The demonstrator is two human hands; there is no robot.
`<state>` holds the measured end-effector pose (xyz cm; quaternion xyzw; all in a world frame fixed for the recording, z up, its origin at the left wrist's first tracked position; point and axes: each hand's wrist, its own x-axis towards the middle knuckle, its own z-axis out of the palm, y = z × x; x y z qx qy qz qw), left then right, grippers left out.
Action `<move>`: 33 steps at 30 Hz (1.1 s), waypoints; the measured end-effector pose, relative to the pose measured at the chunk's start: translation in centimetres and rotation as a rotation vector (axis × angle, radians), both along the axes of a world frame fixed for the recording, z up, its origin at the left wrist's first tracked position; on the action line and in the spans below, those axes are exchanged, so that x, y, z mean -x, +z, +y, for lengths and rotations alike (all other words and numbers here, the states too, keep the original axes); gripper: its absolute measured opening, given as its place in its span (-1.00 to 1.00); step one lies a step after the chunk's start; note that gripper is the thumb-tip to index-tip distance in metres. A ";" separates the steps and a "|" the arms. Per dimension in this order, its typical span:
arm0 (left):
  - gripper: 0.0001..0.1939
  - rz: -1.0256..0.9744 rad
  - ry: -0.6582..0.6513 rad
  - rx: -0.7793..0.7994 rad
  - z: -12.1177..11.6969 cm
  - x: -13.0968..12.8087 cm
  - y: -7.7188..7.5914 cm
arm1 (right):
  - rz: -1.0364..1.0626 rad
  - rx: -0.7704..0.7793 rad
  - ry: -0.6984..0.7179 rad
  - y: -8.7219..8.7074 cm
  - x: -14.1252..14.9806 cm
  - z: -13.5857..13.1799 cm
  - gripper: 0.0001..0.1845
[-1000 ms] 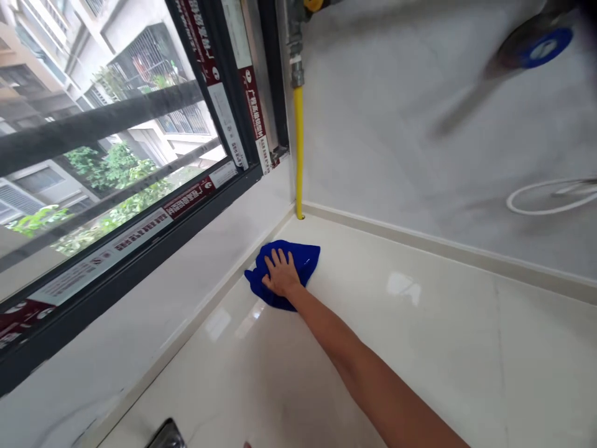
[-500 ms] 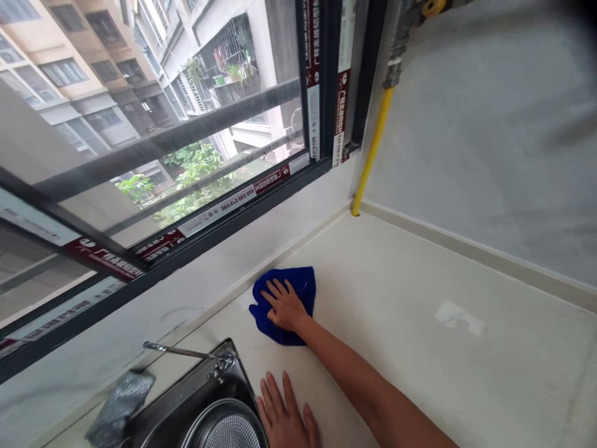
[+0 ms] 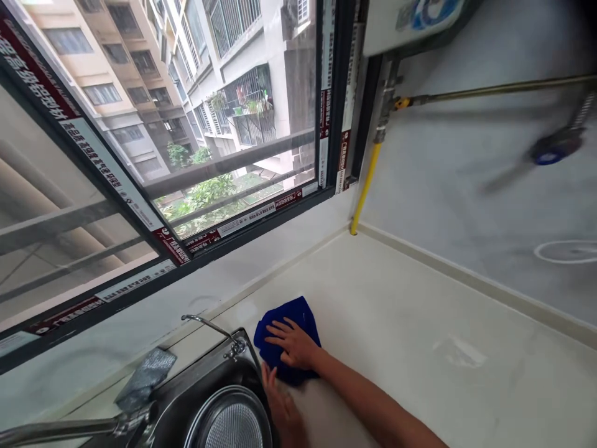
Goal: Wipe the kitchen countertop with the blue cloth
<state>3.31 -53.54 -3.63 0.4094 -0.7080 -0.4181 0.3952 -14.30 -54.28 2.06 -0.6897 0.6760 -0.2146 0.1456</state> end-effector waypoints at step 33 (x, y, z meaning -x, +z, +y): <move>-0.29 -0.569 -0.227 0.109 -1.0 3.0 8.5 | -0.042 -0.026 -0.654 -1.6 -10.9 37.7 0.00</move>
